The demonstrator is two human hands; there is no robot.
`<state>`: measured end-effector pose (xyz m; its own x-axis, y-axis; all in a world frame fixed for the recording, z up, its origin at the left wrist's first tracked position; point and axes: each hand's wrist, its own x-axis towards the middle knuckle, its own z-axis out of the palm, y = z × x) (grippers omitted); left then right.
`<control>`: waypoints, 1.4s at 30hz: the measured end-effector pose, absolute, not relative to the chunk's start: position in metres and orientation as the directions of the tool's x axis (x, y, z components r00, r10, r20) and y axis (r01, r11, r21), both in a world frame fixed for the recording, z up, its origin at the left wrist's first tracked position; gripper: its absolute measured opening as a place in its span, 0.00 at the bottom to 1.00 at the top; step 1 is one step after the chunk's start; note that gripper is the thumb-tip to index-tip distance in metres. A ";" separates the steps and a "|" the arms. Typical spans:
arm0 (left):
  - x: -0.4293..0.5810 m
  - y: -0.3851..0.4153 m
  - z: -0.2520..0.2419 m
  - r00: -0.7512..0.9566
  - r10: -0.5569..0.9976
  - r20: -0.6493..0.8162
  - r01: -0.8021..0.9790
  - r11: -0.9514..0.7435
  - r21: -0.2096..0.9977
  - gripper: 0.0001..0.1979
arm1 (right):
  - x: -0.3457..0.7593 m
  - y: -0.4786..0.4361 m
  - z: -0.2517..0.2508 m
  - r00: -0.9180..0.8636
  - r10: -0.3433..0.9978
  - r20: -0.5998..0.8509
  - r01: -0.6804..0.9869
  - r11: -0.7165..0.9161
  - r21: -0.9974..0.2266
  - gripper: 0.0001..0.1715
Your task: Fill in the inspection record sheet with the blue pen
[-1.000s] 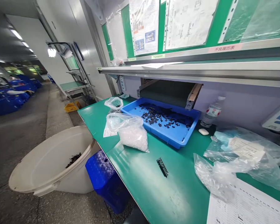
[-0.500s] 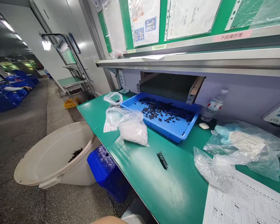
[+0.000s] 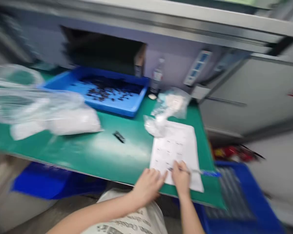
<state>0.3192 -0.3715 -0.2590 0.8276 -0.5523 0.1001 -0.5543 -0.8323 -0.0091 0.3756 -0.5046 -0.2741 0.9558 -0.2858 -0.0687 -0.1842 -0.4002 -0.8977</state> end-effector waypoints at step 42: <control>0.324 -0.373 -0.256 0.804 -0.579 -0.133 -0.590 -0.805 -0.061 0.36 | 0.369 -0.505 -0.289 0.952 -0.285 -0.113 -0.219 -0.373 -0.902 0.18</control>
